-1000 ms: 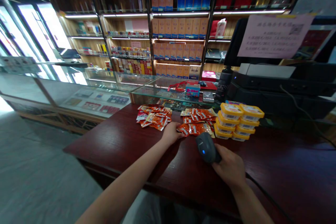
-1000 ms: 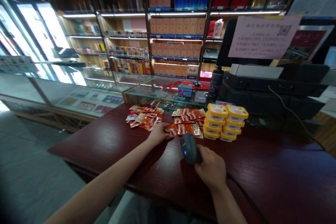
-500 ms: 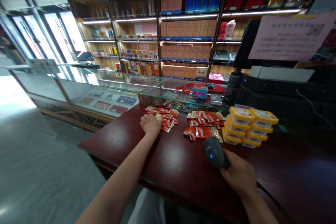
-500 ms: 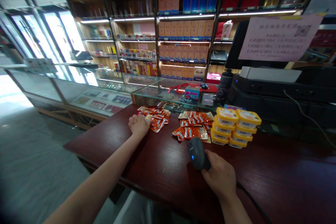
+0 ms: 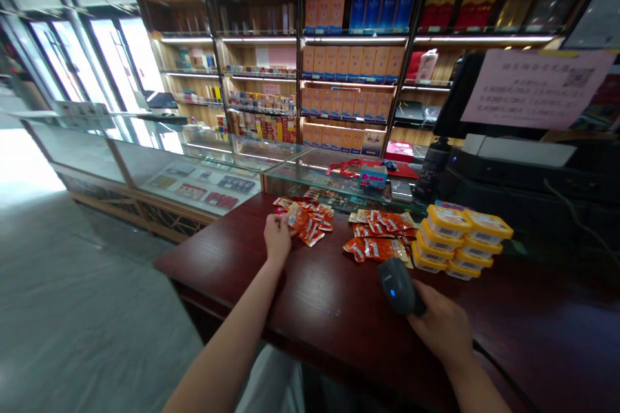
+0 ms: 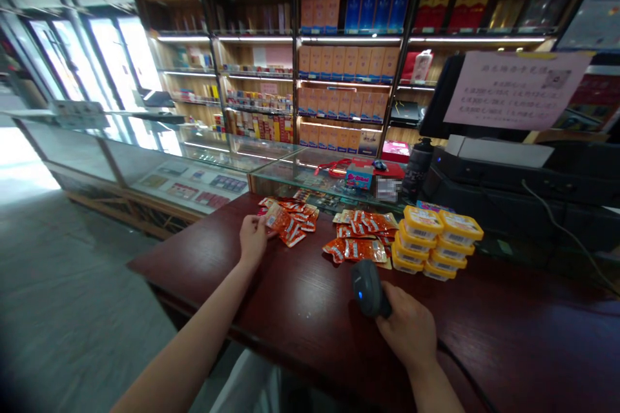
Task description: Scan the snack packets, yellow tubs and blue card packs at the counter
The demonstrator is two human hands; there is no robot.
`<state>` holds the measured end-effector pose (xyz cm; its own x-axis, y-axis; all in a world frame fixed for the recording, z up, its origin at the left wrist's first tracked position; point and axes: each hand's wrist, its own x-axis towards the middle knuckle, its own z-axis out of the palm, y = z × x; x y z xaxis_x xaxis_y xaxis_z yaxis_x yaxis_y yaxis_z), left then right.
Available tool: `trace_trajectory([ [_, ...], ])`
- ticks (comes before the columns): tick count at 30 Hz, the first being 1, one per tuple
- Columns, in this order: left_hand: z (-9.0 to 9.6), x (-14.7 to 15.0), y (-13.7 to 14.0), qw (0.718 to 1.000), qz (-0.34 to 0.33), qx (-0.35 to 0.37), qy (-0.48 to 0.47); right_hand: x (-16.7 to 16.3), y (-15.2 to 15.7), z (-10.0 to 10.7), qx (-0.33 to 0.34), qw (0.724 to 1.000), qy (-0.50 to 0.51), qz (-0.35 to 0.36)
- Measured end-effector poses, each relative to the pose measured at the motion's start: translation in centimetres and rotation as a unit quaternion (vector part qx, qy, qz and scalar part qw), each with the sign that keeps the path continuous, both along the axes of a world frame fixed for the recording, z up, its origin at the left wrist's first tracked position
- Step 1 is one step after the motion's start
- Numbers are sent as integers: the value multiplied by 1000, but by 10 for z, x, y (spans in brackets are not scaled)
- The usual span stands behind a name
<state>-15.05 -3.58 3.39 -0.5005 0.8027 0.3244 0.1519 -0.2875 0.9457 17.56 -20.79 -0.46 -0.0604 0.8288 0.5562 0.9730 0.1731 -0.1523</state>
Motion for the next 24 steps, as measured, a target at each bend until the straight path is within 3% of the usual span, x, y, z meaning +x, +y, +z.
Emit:
trace_trajectory([
  [2, -6, 2, -10, 996, -44, 2, -74, -4, 0, 5, -27, 1000, 3, 14],
  [5, -15, 4, -20, 991, -75, -19, -109, -14, 2, 18, -95, 994, 40, 36],
  [8, -20, 4, -23, 987, -82, -32, -132, -31, 7, 31, -157, 978, 127, 61],
  [10, -23, 5, -22, 985, -89, -37, -143, -45, 11, 39, -183, 955, 206, 113],
  [14, -26, 7, -22, 982, -107, -39, -151, -74, 18, 55, -206, 900, 331, 194],
  [17, -28, 8, -22, 983, -108, -34, -143, -89, 19, 63, -216, 876, 370, 223],
  [24, -32, 8, -20, 983, -117, -35, -136, -97, 21, 70, -224, 875, 363, 230],
])
